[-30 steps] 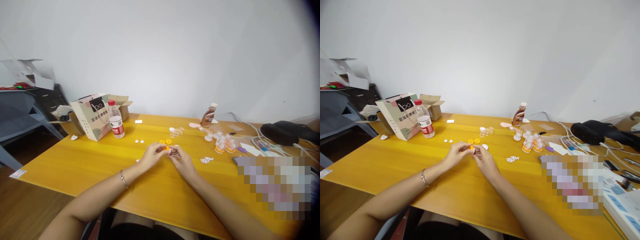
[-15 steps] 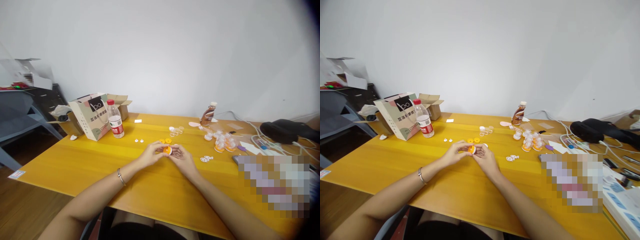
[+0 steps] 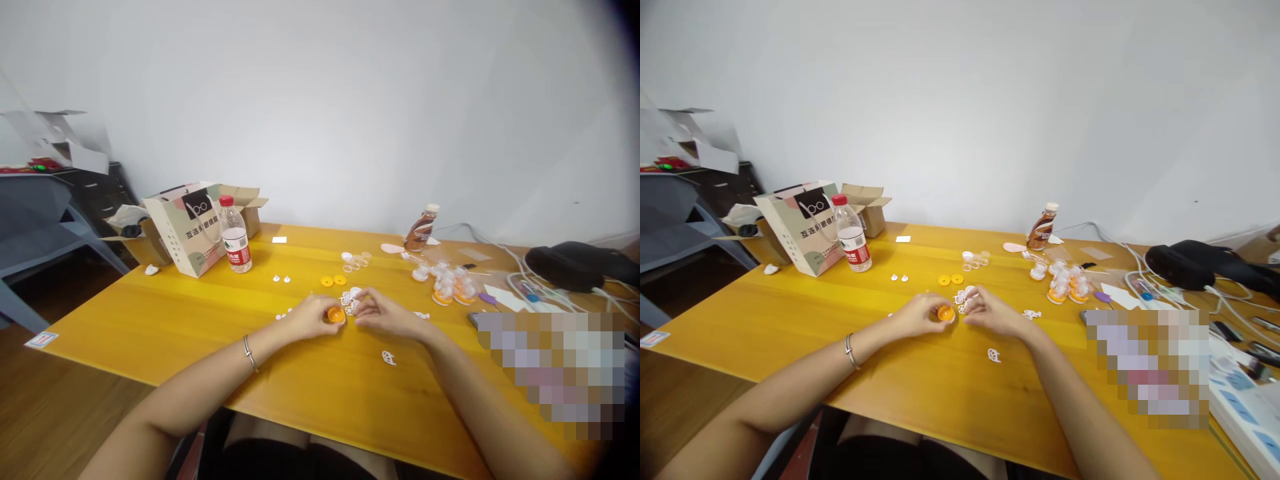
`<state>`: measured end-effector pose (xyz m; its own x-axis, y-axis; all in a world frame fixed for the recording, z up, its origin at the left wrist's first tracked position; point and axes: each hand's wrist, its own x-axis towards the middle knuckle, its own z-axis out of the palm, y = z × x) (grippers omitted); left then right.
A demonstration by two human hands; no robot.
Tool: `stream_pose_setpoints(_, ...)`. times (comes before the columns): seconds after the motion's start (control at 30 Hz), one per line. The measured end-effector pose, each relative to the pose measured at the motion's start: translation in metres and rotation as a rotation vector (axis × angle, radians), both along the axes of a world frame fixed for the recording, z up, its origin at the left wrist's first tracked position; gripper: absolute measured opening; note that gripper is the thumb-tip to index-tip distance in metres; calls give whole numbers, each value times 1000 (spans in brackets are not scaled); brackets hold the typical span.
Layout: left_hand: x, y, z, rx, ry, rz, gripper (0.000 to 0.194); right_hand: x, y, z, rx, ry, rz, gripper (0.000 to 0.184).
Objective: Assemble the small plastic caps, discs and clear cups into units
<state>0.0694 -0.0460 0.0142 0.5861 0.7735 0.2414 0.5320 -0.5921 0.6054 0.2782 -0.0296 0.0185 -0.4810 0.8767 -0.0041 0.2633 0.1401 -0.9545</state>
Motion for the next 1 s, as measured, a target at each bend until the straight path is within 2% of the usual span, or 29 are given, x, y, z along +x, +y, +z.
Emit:
stream_pose_setpoints(0.07,-1,-4,3,55,148,-64,24,19,-1,13,4,-239,39,30)
stream_pose_setpoints(0.13,-4,-7,5,91,239,-104,26,32,-5,21,-20,-432,121,32)
stream_pose_setpoints(0.27,-9,-11,7,113,303,-145,28,32,-16,23,-66,-606,177,32)
stream_pose_setpoints(0.4,-13,-14,13,80,310,-215,28,14,-20,16,-161,-570,190,25)
stream_pose_setpoints(0.5,-13,-14,18,76,256,-252,41,4,-15,13,-111,-451,157,24)
stream_pose_setpoints(0.57,-11,-10,18,108,192,-202,43,7,-6,14,-35,-405,103,25)
stream_pose_setpoints(0.63,-8,-2,14,138,130,-130,37,22,5,17,81,-434,-34,28)
stream_pose_setpoints(0.73,-1,14,0,140,80,-85,33,59,19,18,259,-759,-320,28)
stream_pose_setpoints(0.8,2,24,-9,153,76,-104,33,82,24,16,217,-952,-292,34)
stream_pose_setpoints(0.87,4,31,-15,191,93,-137,33,96,25,12,160,-1043,-241,42)
stream_pose_setpoints(1.0,6,34,-18,268,175,-143,32,91,23,7,175,-1053,-182,33)
